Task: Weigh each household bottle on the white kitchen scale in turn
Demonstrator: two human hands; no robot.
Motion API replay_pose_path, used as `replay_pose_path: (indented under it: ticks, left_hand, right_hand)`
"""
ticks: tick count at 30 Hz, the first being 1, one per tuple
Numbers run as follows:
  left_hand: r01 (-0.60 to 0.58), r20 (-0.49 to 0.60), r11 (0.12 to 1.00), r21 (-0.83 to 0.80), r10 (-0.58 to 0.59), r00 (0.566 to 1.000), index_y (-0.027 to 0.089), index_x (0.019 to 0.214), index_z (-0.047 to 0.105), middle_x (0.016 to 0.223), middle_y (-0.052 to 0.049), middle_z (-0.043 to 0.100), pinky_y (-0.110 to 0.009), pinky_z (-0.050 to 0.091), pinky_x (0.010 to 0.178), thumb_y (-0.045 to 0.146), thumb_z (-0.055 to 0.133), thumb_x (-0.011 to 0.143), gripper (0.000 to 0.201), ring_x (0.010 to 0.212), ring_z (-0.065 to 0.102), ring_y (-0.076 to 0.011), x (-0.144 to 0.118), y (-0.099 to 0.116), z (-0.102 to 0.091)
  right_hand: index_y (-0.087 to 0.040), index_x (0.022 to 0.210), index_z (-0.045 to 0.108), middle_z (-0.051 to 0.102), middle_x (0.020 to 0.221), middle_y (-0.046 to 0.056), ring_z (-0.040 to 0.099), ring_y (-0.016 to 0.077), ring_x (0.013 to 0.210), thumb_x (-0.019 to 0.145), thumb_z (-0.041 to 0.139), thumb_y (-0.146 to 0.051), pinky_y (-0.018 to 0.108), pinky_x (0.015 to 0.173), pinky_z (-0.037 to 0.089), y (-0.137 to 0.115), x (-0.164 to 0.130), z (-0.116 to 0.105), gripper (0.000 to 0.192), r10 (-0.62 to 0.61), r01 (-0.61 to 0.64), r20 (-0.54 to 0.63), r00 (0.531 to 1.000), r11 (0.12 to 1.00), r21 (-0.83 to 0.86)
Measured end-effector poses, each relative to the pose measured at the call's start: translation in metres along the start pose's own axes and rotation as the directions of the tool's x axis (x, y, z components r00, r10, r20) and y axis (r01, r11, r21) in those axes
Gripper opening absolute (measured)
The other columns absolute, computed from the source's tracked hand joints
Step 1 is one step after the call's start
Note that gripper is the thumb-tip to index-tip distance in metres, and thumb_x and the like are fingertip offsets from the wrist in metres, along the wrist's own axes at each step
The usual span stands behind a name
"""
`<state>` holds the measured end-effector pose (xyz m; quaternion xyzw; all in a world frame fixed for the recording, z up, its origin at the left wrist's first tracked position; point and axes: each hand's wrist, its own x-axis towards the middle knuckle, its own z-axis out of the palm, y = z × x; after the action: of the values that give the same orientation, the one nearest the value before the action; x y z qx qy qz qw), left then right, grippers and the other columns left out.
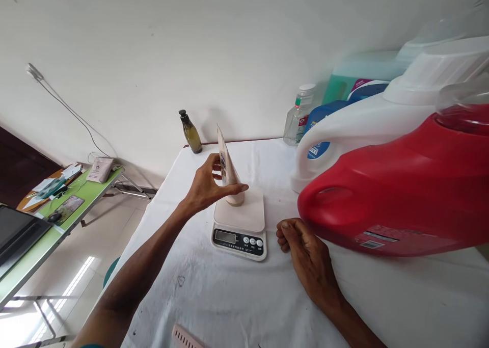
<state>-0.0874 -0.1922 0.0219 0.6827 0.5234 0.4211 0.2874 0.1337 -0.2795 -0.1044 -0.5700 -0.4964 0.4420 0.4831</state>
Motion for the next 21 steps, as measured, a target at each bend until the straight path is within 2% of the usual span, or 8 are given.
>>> replay_pose_path:
  ticks: [3, 6, 8, 10, 13, 16, 18, 21]
  left_hand:
    - [-0.003, 0.018, 1.000, 0.004, 0.003, 1.000, 0.025, 0.124, 0.065, 0.128, -0.011, 0.073, -0.045, 0.063, 0.090, 0.046, 0.101, 0.063, 0.075, 0.114, 0.072, -0.0319, -0.002, -0.002, -0.001]
    - [-0.048, 0.059, 0.999, -0.014, 0.049, 0.997, 0.029, 0.133, 0.064, 0.138, -0.012, 0.071, -0.048, 0.060, 0.103, 0.049, 0.102, 0.062, 0.082, 0.125, 0.070, -0.0341, -0.009, -0.008, -0.007]
    - [-0.087, 0.071, 0.994, -0.072, 0.092, 0.993, 0.031, 0.138, 0.064, 0.144, -0.012, 0.069, -0.049, 0.057, 0.110, 0.054, 0.101, 0.062, 0.088, 0.134, 0.067, -0.0358, -0.015, -0.017, -0.013]
    - [-0.086, 0.030, 0.983, -0.163, 0.092, 0.995, 0.031, 0.141, 0.064, 0.144, -0.014, 0.070, -0.048, 0.057, 0.110, 0.066, 0.095, 0.067, 0.087, 0.135, 0.068, -0.0356, -0.020, -0.032, -0.017]
    - [0.042, -0.147, 0.963, -0.267, -0.084, 0.986, 0.023, 0.124, 0.072, 0.121, -0.013, 0.077, -0.040, 0.061, 0.091, 0.080, 0.071, 0.085, 0.069, 0.110, 0.076, -0.0280, -0.024, -0.066, -0.016]
    - [0.182, -0.315, 0.947, -0.265, -0.263, 0.912, 0.018, 0.093, 0.072, 0.084, -0.006, 0.071, -0.031, 0.052, 0.067, 0.079, 0.061, 0.091, 0.062, 0.074, 0.068, -0.0179, -0.028, -0.103, -0.007]
    - [0.203, -0.342, 0.952, -0.231, -0.274, 0.899, 0.018, 0.083, 0.069, 0.072, -0.003, 0.063, -0.029, 0.047, 0.062, 0.075, 0.063, 0.092, 0.058, 0.065, 0.059, -0.0149, -0.031, -0.120, -0.002]
    - [0.202, -0.309, 0.964, -0.173, -0.248, 0.918, 0.019, 0.081, 0.068, 0.070, -0.001, 0.062, -0.029, 0.047, 0.064, 0.065, 0.062, 0.096, 0.049, 0.063, 0.057, -0.0141, -0.035, -0.132, 0.003]
  right_hand:
    - [-0.023, 0.086, 0.064, 0.068, 0.081, 0.005, 0.062, 0.0188, 0.072, 0.098, 0.052, -0.077, 0.030, 0.068, 0.054, 0.000, -0.001, -0.001, 0.057, -0.002, 0.002, -0.003, 1.000, 1.000, -0.006]
    - [-0.023, 0.085, 0.064, 0.068, 0.080, 0.005, 0.062, 0.0189, 0.071, 0.098, 0.053, -0.076, 0.031, 0.067, 0.054, -0.001, -0.001, -0.001, 0.056, -0.002, 0.002, -0.007, 1.000, 1.000, -0.005]
    - [-0.023, 0.085, 0.064, 0.068, 0.080, 0.005, 0.062, 0.0190, 0.070, 0.097, 0.054, -0.076, 0.031, 0.067, 0.054, 0.000, -0.001, -0.001, 0.055, 0.002, -0.002, -0.011, 1.000, 1.000, -0.003]
    - [-0.023, 0.085, 0.064, 0.069, 0.081, 0.005, 0.063, 0.0191, 0.071, 0.097, 0.054, -0.075, 0.031, 0.068, 0.054, 0.001, 0.000, 0.000, 0.054, 0.008, -0.009, -0.012, 1.000, 1.000, -0.002]
    - [-0.023, 0.085, 0.063, 0.068, 0.082, 0.005, 0.063, 0.0189, 0.072, 0.097, 0.054, -0.075, 0.031, 0.068, 0.053, 0.004, 0.001, 0.000, 0.053, 0.008, -0.008, -0.009, 1.000, 1.000, -0.002]
    - [-0.024, 0.085, 0.063, 0.067, 0.083, 0.004, 0.061, 0.0183, 0.072, 0.098, 0.053, -0.075, 0.030, 0.066, 0.052, 0.007, 0.001, 0.000, 0.054, 0.008, -0.008, -0.004, 1.000, 1.000, -0.002]
    - [-0.024, 0.086, 0.062, 0.067, 0.083, 0.004, 0.061, 0.0182, 0.072, 0.099, 0.053, -0.075, 0.030, 0.066, 0.051, 0.009, 0.000, -0.001, 0.054, 0.014, -0.014, -0.001, 1.000, 1.000, -0.002]
    - [-0.024, 0.086, 0.063, 0.068, 0.084, 0.004, 0.061, 0.0185, 0.073, 0.099, 0.053, -0.076, 0.030, 0.065, 0.050, 0.010, 0.001, 0.000, 0.054, 0.028, -0.028, 0.005, 1.000, 1.000, -0.010]
